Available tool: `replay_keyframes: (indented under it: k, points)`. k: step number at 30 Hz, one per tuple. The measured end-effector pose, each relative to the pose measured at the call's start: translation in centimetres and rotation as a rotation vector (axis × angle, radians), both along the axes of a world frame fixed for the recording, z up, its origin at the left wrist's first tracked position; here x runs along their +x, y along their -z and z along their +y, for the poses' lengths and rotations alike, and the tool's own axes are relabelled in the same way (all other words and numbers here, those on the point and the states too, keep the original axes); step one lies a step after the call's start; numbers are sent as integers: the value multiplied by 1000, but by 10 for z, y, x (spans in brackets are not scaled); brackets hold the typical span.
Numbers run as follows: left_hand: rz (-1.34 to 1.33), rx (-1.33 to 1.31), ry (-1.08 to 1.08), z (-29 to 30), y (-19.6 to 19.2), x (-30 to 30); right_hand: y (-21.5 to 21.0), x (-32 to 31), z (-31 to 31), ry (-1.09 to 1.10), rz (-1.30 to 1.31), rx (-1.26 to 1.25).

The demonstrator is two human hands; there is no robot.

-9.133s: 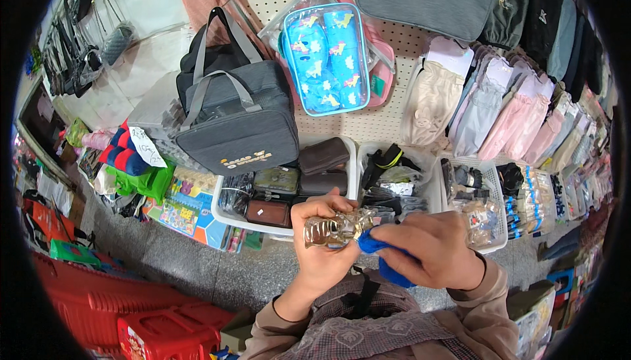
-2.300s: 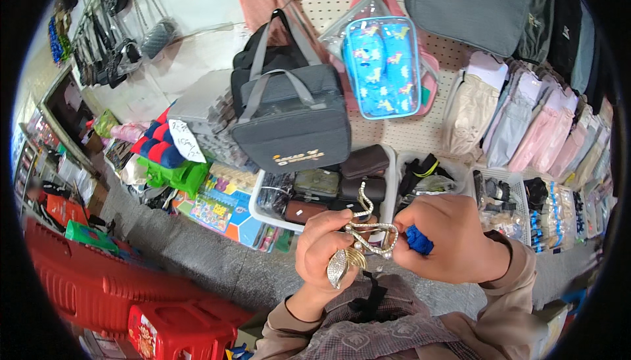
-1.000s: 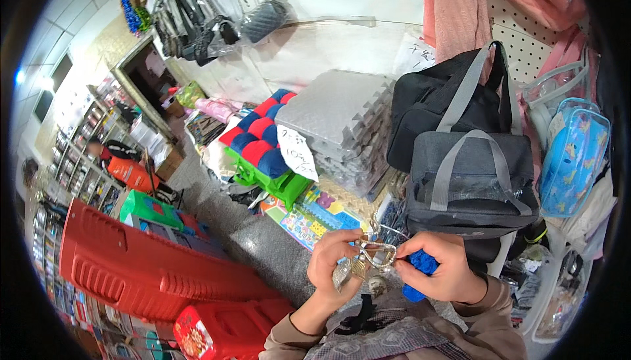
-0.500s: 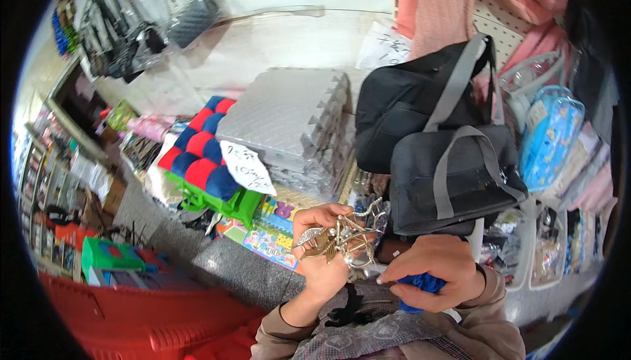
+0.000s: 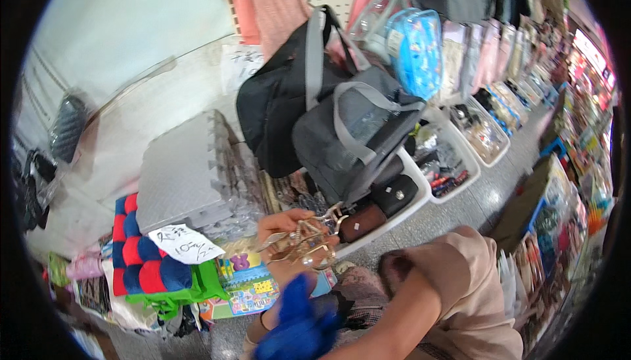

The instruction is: The person assembles a decorative keychain by attaching small charms to a metal ring using a blue plastic tool. They repeatedly open and close the ring, add charms, and adjust the assembly while standing in a retail store aisle.

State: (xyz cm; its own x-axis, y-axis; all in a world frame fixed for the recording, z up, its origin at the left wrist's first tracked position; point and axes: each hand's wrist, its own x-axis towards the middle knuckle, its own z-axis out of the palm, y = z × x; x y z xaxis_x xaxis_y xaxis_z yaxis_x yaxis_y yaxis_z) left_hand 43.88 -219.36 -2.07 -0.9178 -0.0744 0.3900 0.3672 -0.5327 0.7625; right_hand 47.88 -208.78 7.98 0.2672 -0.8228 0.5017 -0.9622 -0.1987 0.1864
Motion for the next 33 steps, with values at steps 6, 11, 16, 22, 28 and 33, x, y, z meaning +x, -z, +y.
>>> replay_keyframes:
  k: [6, 11, 16, 22, 28, 33]
  points:
    - [-62, -107, -59, -30, -6, 18, 3, 19, -23, 39, 187, -17]
    - [-22, -42, -50, -54, -11, 22, 4, 25, -43, 47, 232, 2]
    - [-118, 184, 1, -66, -10, 17, 9, 25, -64, 62, 306, 12]
    - [-107, 74, 129, -68, -12, 19, 9, 38, -56, 175, 467, -33]
    - [-60, -41, 265, -65, -19, 24, -5, 58, -26, 388, 688, -81]
    - [-102, 194, 496, -54, -21, 22, -25, 43, 16, 865, -109, -200]
